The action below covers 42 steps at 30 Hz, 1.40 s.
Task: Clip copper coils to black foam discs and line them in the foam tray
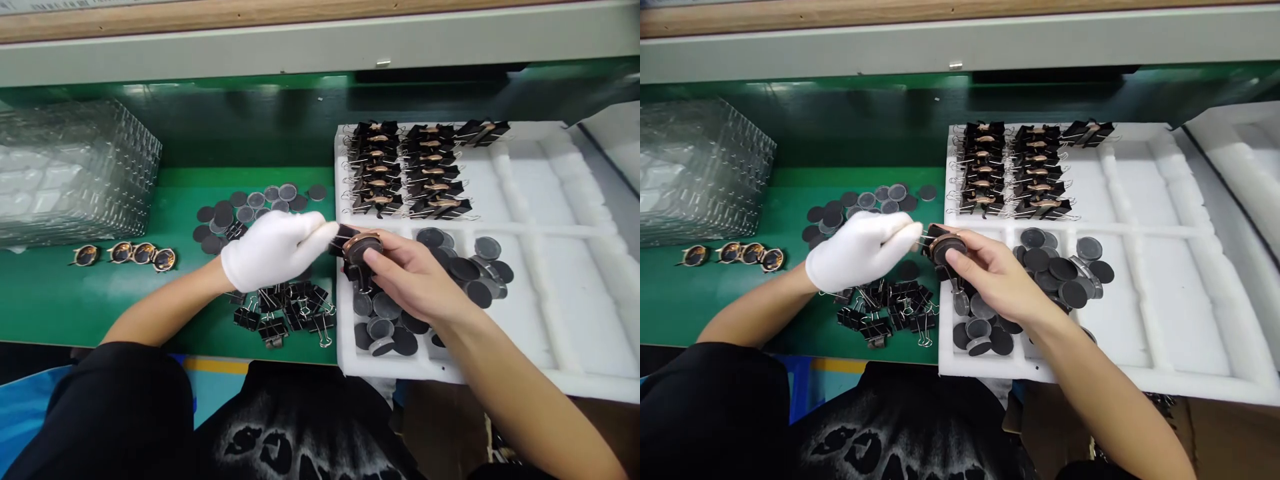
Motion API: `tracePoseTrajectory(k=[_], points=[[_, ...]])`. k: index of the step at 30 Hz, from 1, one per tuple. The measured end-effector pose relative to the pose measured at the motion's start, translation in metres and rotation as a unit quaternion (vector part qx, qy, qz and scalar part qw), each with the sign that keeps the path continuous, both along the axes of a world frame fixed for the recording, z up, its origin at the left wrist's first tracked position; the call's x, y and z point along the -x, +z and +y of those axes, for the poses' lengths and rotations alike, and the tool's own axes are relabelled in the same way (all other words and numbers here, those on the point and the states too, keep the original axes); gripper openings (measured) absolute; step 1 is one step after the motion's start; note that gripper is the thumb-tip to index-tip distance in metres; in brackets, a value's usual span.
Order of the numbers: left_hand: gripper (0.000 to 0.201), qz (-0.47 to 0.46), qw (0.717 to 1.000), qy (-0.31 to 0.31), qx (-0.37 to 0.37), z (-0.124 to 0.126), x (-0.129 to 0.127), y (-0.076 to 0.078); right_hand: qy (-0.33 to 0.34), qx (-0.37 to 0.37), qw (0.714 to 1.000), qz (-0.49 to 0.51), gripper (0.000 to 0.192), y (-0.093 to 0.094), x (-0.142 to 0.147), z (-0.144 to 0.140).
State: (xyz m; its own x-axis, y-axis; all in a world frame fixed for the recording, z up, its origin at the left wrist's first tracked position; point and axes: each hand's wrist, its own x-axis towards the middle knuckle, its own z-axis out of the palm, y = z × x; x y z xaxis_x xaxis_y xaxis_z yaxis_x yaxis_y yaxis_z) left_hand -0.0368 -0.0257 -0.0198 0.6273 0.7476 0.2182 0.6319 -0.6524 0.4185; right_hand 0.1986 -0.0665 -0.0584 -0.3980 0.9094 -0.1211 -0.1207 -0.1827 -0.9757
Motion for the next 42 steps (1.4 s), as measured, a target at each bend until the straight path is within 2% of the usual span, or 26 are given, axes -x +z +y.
tracePoseTrajectory(k=[3,6,8,11,14,21,23,27,30,33,36,42], points=[[0.044,0.013,0.998,-0.049,0.020,-0.002,0.001,-0.001,0.025,-0.078,0.996,-0.019,0.020,-0.001,-0.001,-0.001],[0.055,0.046,0.998,-0.025,-0.018,0.004,0.006,-0.005,0.040,-0.128,0.991,-0.019,0.015,0.003,-0.004,0.000],[0.059,0.039,0.999,-0.030,0.002,0.007,0.007,-0.008,0.052,-0.149,0.987,-0.026,0.014,0.006,-0.006,0.001],[0.060,0.010,0.996,-0.050,0.077,0.006,0.004,-0.009,0.076,-0.148,0.986,-0.026,0.015,0.009,-0.008,0.001],[0.061,0.004,0.993,-0.034,0.116,0.000,-0.001,-0.007,0.088,-0.142,0.986,-0.020,0.016,0.009,-0.009,0.000],[0.053,-0.026,0.995,-0.005,0.093,-0.008,-0.007,-0.009,0.085,-0.148,0.985,-0.026,0.015,0.010,-0.010,0.000],[0.049,-0.050,0.994,-0.008,0.097,-0.007,-0.007,-0.010,0.071,-0.152,0.985,-0.041,0.014,0.011,-0.012,0.000],[0.045,-0.082,0.989,-0.006,0.123,-0.003,-0.005,-0.007,-0.028,-0.116,0.989,-0.091,0.016,0.016,-0.022,0.005],[0.047,-0.096,0.984,-0.004,0.151,-0.003,-0.005,-0.004,-0.044,-0.088,0.984,-0.149,0.017,0.020,-0.030,0.010],[0.047,-0.101,0.973,-0.010,0.206,-0.009,-0.008,-0.005,-0.027,-0.103,0.971,-0.213,0.014,0.024,-0.037,0.015],[0.047,-0.080,0.964,-0.022,0.254,-0.018,-0.011,-0.009,0.032,-0.147,0.959,-0.239,0.015,0.029,-0.045,0.019],[0.044,-0.049,0.964,-0.073,0.251,-0.031,-0.017,-0.014,0.122,-0.217,0.934,-0.254,0.014,0.032,-0.059,0.020]])
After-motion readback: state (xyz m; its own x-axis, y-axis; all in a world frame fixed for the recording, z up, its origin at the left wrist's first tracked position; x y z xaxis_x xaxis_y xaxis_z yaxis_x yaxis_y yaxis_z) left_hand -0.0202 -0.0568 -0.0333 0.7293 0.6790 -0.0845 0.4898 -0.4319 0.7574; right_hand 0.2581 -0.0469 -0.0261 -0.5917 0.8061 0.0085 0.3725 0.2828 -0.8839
